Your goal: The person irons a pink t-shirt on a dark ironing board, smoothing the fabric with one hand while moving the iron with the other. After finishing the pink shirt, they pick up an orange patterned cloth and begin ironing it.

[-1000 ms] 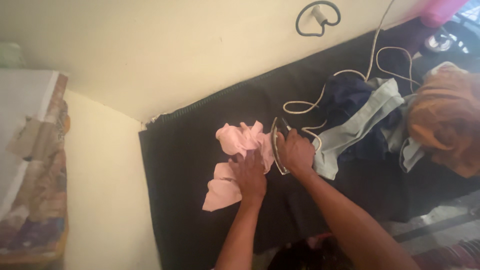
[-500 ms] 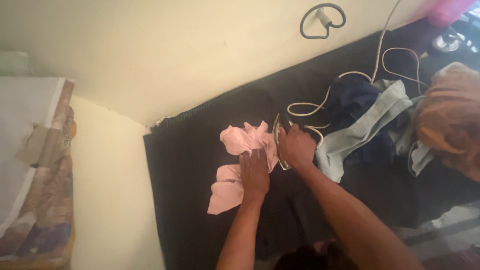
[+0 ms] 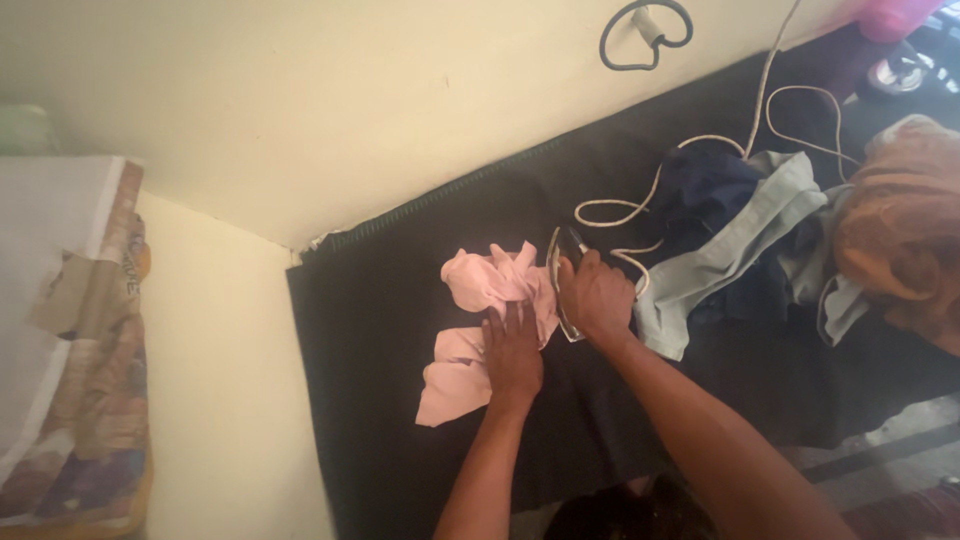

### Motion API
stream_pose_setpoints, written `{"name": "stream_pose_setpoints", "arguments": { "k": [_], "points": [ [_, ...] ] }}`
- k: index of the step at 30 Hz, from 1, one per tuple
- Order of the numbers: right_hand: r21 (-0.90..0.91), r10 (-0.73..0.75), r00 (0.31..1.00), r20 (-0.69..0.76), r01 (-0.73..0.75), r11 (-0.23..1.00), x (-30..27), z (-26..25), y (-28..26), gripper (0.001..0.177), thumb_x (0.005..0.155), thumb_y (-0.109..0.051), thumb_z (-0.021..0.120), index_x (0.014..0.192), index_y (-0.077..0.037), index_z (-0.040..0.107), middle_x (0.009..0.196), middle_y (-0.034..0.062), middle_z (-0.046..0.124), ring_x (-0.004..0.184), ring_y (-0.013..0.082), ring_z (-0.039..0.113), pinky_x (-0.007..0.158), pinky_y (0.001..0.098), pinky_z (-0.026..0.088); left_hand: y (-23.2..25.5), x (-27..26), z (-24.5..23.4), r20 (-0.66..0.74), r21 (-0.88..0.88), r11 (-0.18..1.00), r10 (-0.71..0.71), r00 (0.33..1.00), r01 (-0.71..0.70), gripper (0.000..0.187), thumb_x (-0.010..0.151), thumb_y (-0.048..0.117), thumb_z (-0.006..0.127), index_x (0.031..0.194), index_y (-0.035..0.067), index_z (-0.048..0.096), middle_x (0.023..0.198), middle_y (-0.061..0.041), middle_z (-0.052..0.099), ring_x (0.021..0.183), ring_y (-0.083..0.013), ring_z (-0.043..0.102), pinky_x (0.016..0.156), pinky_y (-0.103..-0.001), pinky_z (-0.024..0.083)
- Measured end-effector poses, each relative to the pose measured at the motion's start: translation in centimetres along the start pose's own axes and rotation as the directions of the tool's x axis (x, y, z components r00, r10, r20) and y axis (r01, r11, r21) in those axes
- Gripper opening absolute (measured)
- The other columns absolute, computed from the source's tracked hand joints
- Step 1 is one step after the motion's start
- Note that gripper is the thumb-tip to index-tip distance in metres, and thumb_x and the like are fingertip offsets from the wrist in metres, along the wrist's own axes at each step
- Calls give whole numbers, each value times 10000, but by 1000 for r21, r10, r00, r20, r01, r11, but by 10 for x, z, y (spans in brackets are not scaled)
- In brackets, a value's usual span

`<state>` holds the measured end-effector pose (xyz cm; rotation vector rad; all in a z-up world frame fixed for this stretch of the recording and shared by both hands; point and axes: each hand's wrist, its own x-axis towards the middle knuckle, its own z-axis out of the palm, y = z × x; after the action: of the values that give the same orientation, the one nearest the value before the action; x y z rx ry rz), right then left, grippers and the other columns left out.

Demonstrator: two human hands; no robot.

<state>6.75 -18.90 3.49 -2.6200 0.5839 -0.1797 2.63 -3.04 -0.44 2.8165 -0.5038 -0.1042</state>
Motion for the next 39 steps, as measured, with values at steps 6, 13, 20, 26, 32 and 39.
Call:
{"name": "stream_pose_setpoints", "arguments": {
  "k": [6,13,20,26,32,39],
  "points": [
    [-21,-3,1000,-3,3,1000,-2,0,-1,474,997,-483,548,960,-17,622,834,247,718,809,447,695,750,557,532,-6,5,7,-71,56,998,42,997,-38,634,898,103,625,1497,39,430,1531,-191,411,1391,-515,365,1184,-591,238],
    [11,14,996,89,-15,1000,-16,-10,4,506,1009,-499,515,973,-7,628,851,275,712,826,470,695,779,567,536,6,2,-7,-9,-42,999,-26,1000,26,572,939,29,562,1503,37,464,1495,-169,473,1311,-473,466,1149,-539,350],
    [16,-15,998,53,14,1000,1,-6,3,539,1009,-528,495,992,-8,634,859,288,713,816,473,705,759,563,552,-8,-6,-10,-93,9,988,157,983,-157,633,859,82,611,1476,49,475,1453,-198,487,1238,-531,475,1088,-571,361],
    [24,8,1000,21,-8,1000,10,5,3,518,994,-503,500,989,-1,626,850,261,719,807,471,704,744,574,544,-2,-2,-15,-98,26,993,118,988,-116,637,863,31,605,1484,80,469,1468,-178,499,1270,-525,473,1105,-586,349],
    [46,3,995,98,-8,999,-43,-31,20,510,963,-506,522,951,-10,641,865,267,724,810,468,702,768,572,539,4,-6,-5,-88,-180,976,108,990,-123,717,788,-107,572,1474,90,499,1511,-170,498,1308,-458,512,1092,-501,426],
    [62,145,982,123,-153,986,-26,-41,14,509,988,-500,526,998,-11,665,886,293,722,862,479,704,829,576,533,19,-6,-4,-65,-443,890,88,994,-108,700,774,-135,537,1450,42,519,1482,-198,529,1339,-414,510,1050,-455,452]
  ]
}}
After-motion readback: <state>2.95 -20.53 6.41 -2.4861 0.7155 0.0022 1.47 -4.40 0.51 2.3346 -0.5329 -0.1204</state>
